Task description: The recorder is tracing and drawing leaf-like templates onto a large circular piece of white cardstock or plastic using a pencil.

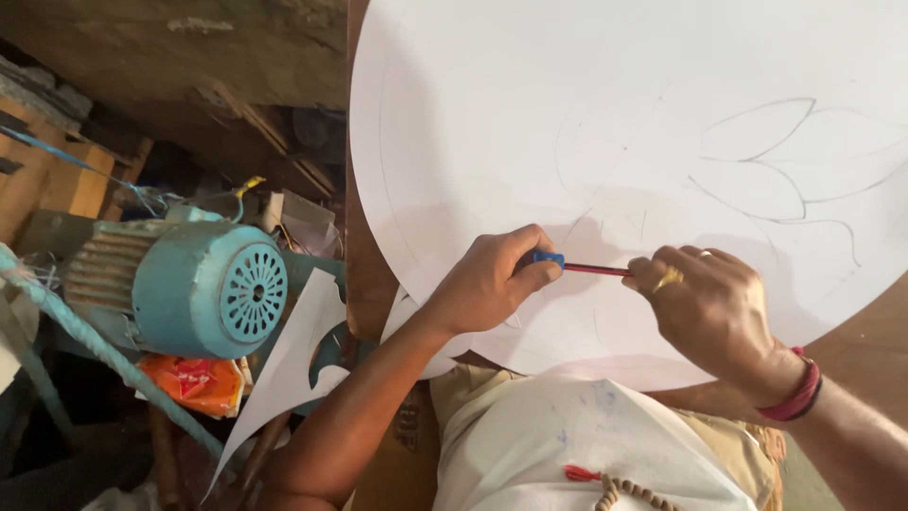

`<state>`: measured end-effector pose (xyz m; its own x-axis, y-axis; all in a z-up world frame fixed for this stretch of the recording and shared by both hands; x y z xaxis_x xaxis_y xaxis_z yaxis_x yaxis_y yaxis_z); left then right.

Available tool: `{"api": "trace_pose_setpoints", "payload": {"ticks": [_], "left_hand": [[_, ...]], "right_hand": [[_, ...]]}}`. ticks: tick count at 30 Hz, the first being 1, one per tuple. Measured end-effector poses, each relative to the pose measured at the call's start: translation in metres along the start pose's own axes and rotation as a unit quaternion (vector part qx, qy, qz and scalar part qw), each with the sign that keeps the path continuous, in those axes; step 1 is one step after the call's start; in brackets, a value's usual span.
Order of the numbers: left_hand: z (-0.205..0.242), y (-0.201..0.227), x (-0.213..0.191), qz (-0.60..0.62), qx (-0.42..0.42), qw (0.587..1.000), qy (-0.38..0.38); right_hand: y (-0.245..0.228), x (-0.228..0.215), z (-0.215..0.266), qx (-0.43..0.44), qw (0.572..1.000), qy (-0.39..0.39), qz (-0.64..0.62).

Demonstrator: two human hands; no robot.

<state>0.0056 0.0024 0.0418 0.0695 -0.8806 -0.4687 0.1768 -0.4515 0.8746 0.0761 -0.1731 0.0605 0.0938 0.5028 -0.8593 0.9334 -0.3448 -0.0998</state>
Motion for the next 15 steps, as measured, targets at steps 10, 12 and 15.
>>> {"api": "trace_pose_setpoints", "payload": {"ticks": [10,12,15], "left_hand": [[0.02,0.036,0.001,-0.205,0.332,0.915,0.104],[0.007,0.021,-0.009,-0.111,0.173,0.977,0.065],[0.004,-0.012,0.007,0.002,0.015,1.0,-0.005]], "right_hand": [[0.033,0.051,0.032,0.324,0.814,-0.28,-0.392],[-0.014,-0.029,-0.016,-0.011,0.985,0.034,-0.17],[-0.014,-0.015,0.007,-0.073,0.997,0.008,0.0]]}}
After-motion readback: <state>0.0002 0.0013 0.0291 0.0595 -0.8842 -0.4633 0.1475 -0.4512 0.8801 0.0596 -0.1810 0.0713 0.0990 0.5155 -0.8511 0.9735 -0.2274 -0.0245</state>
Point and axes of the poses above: each hand's wrist, its own z-axis away from the middle knuckle, its own x-axis out of the palm, y = z × x, the point moved 8 cm from there along -z, towards the middle knuckle, and after that the axes turned 4 degrees about y, right-handed, at the moved point
